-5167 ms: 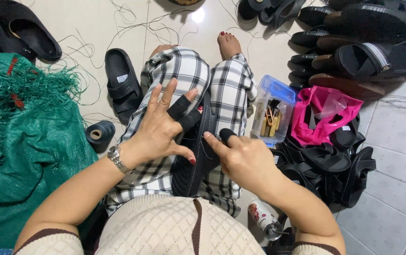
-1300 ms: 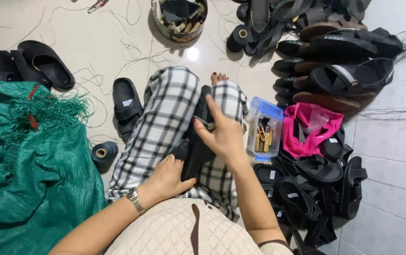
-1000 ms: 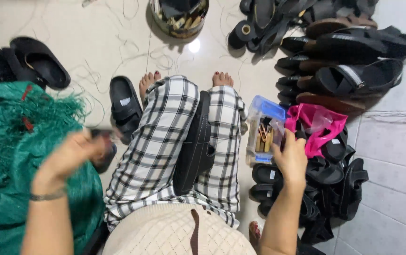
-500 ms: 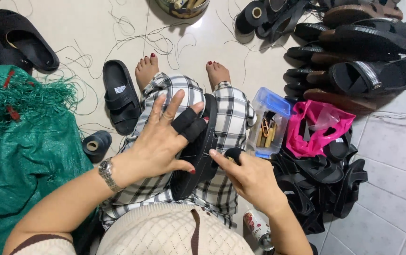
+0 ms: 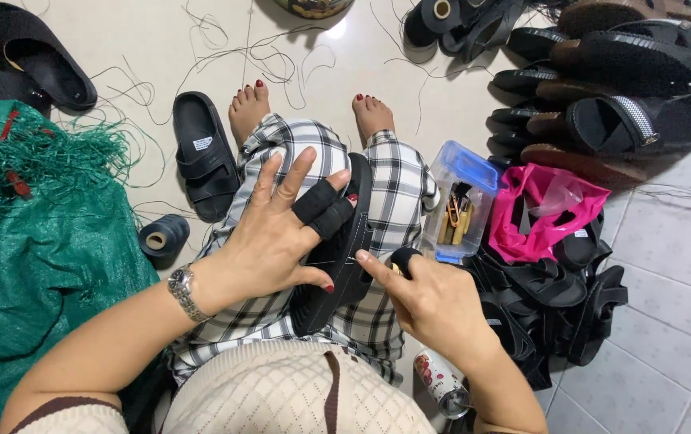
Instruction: Manually stitching and repairing a black sandal while seated on the floor.
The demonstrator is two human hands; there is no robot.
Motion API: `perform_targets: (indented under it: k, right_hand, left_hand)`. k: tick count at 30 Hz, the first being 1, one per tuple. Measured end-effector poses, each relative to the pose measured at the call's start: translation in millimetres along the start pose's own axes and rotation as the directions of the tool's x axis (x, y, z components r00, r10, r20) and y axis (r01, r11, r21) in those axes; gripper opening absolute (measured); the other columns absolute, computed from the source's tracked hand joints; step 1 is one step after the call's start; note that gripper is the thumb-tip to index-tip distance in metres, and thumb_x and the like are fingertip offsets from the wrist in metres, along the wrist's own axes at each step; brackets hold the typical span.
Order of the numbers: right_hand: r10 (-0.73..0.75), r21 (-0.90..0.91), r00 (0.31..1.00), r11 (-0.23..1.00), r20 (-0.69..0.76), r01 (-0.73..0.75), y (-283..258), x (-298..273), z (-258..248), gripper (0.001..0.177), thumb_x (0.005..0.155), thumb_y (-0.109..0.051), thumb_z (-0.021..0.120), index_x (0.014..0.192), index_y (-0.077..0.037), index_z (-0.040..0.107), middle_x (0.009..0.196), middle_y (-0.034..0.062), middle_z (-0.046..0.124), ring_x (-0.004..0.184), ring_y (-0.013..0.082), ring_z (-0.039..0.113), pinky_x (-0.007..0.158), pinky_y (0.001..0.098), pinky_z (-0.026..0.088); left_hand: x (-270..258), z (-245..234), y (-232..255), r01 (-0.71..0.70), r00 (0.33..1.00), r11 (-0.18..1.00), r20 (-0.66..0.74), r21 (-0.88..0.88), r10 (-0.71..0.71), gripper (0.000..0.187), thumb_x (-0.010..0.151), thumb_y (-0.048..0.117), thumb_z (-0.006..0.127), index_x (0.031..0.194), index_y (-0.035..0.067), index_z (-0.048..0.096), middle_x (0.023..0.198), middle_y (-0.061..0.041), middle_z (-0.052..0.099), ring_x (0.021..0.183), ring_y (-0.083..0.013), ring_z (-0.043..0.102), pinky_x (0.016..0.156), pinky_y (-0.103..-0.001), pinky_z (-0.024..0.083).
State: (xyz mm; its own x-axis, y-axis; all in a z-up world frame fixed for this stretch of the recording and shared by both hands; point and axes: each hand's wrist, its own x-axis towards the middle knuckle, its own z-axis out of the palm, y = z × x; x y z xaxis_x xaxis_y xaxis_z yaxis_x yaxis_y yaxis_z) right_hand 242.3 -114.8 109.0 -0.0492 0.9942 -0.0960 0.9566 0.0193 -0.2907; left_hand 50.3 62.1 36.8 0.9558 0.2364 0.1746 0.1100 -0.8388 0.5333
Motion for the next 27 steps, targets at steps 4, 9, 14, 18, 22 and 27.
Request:
perform_targets:
  k: [4, 9, 14, 18, 22, 27]
  right_hand:
    - [-0.004, -0.07, 0.997, 0.998, 0.081, 0.01, -9.5, -2.9, -3.7, 0.066, 0.073, -0.008, 0.071, 0.138, -0.018, 0.062, 0.063, 0.0005, 0.043, 0.043, 0.0143, 0.04, 0.036, 0.0296, 0.035]
    - [-0.014, 0.017, 0.999, 1.0, 0.046, 0.013, -7.3, -1.1, 3.8, 0.071, 0.069, -0.005, 0.074, 0.138, -0.016, 0.063, 0.061, 0.0001, 0.043, 0.042, 0.0161, 0.04, 0.037, 0.0317, 0.037]
    - [-0.034, 0.014, 0.999, 0.999, 0.037, 0.034, -11.3, 9.5, 4.0, 0.06, 0.07, -0.004, 0.073, 0.129, -0.01, 0.068, 0.06, 0.0004, 0.046, 0.043, 0.016, 0.045, 0.038, 0.0315, 0.038]
    - [-0.048, -0.018, 0.999, 0.999, 0.001, 0.048, -13.2, 15.8, 8.5, 0.047, 0.074, -0.007, 0.075, 0.121, -0.007, 0.073, 0.059, 0.0025, 0.051, 0.043, 0.0162, 0.05, 0.038, 0.0314, 0.04]
    - [-0.027, 0.041, 0.991, 0.999, -0.132, 0.032, -15.3, 2.3, 18.4, 0.034, 0.084, -0.008, 0.076, 0.118, -0.008, 0.074, 0.057, -0.0006, 0.045, 0.042, 0.0123, 0.041, 0.036, 0.0291, 0.034]
    - [0.026, -0.276, 0.972, 0.957, -0.232, -0.091, -17.1, -9.4, 46.2, 0.014, 0.095, -0.028, 0.059, 0.106, -0.022, 0.066, 0.062, -0.0017, 0.045, 0.056, 0.0194, 0.058, 0.052, 0.0312, 0.048]
  left_hand:
    - [3.5, 0.9, 1.8, -0.004, 1.0, 0.999, -0.016, 0.041, 0.005, 0.112, 0.052, 0.064, 0.086, 0.144, 0.008, 0.059, 0.165, -0.01, 0.034, 0.153, -0.0378, -0.001, 0.119, -0.064, -0.006]
    - [5.3, 2.8, -4.8, -0.054, 0.996, 0.998, -0.074, -0.041, 0.051, 0.1, 0.059, 0.063, 0.079, 0.139, 0.008, 0.062, 0.161, -0.009, 0.04, 0.153, -0.0368, 0.003, 0.12, -0.061, -0.003]
    - [5.5, 6.4, -7.6, -0.064, 0.992, 0.997, -0.11, -0.042, 0.06, 0.091, 0.071, 0.071, 0.064, 0.135, 0.006, 0.069, 0.161, -0.008, 0.043, 0.153, -0.0352, 0.001, 0.121, -0.058, -0.007]
    - [5.7, 9.4, -7.5, -0.056, 0.991, 0.998, -0.116, 0.029, 0.059, 0.091, 0.049, 0.06, 0.087, 0.122, 0.009, 0.075, 0.161, -0.007, 0.046, 0.154, -0.0359, 0.0, 0.122, -0.058, -0.007]
    - [-13.3, 23.6, -3.6, -0.055, 0.989, 0.989, -0.125, 0.14, 0.072, 0.111, 0.061, 0.078, 0.084, 0.147, 0.01, 0.063, 0.17, -0.014, 0.018, 0.153, -0.0379, -0.014, 0.123, -0.055, -0.017]
    - [-49.0, 16.4, 22.2, 0.084, 0.894, 0.979, -0.42, -0.186, -0.156, 0.034, 0.082, 0.036, 0.083, 0.061, 0.012, 0.07, 0.118, -0.004, 0.075, 0.112, -0.036, 0.066, 0.09, -0.045, 0.052]
